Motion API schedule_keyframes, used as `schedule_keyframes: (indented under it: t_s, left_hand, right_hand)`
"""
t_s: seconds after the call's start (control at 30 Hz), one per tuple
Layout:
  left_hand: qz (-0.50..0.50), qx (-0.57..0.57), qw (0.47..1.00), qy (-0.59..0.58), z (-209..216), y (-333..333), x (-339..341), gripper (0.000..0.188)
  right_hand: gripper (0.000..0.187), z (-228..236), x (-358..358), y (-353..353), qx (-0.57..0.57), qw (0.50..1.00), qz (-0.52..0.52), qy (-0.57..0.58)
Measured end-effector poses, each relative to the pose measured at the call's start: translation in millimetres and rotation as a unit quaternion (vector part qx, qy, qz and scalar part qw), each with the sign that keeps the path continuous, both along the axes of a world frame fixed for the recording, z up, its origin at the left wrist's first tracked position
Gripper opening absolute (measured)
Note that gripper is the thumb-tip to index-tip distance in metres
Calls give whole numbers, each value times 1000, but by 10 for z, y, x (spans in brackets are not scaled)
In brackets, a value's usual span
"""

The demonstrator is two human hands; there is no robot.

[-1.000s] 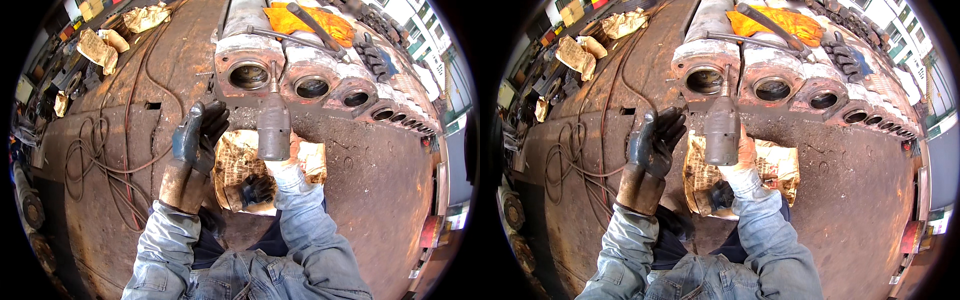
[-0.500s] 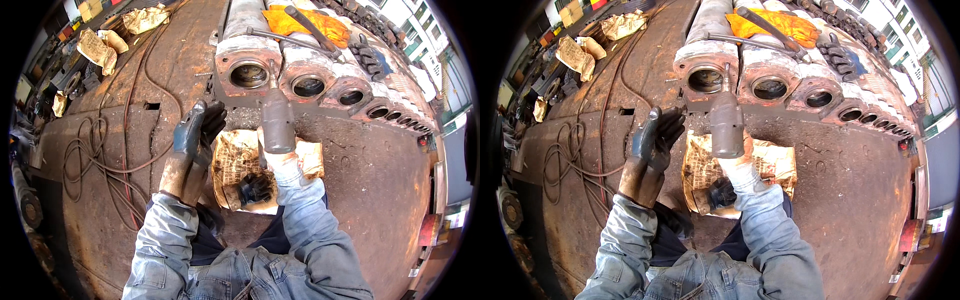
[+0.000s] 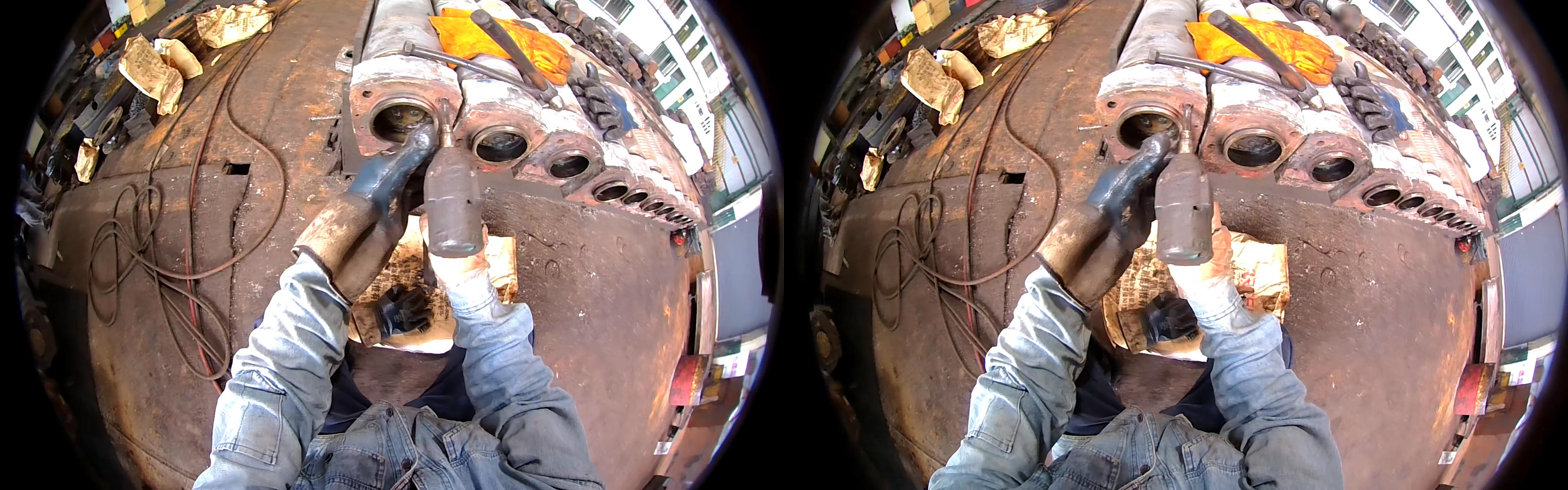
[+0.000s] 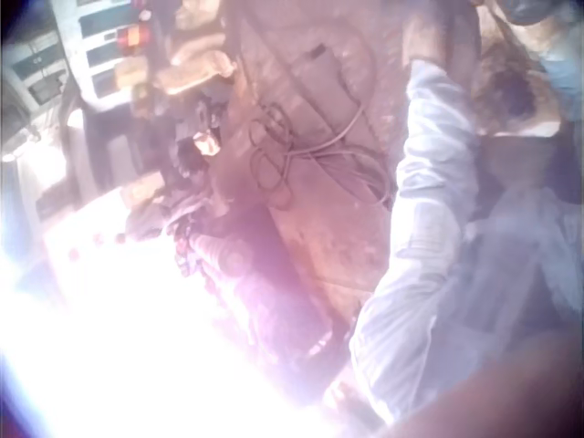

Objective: The person uses a power drill with a wire brush attachment to clean the surface of a large, rusty metal engine block. They systematically scrub the exterior and the openings of the cylinders, occasionally pausing to wipe the brush on a piece of newspaper placed on the floor.

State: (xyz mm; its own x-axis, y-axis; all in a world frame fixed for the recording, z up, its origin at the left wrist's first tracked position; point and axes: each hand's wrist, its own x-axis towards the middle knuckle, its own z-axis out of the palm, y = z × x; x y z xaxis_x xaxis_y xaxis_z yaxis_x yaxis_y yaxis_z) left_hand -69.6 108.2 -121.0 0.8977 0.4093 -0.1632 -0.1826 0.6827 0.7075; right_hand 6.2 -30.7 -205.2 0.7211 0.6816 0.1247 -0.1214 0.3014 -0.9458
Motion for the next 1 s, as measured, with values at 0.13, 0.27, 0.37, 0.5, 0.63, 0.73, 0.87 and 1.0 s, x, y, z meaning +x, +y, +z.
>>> schedule_keyframes:
  t_s: [0.13,0.27,0.37,0.5,0.63,0.73,0.87,1.0]
  left_hand:
    - [-87,-143,986,-23,20,15,255,45]
    - [-106,-138,984,-50,109,4,302,44]
    - [-60,-101,992,-35,227,-90,238,43]
    - [-112,-137,978,-108,181,16,91,44]
    - [-113,-134,983,44,247,103,352,40]
    - [-95,-113,988,-41,49,30,382,38]
    - [-60,-34,998,-10,84,112,314,39]
    - [-75,-91,990,-81,29,-10,361,44]
  right_hand:
    - [33,80,49,-38,84,984,59,146]
    - [35,223,-47,-58,265,836,139,460]
    - [35,129,0,-62,266,860,153,408]
    - [31,-19,54,-88,233,867,171,406]
    - [29,235,-114,-67,297,865,192,356]
    - [28,305,-9,-160,227,890,153,366]
    - [29,297,-68,-46,1,998,55,15]
    - [42,474,-109,-121,183,890,84,408]
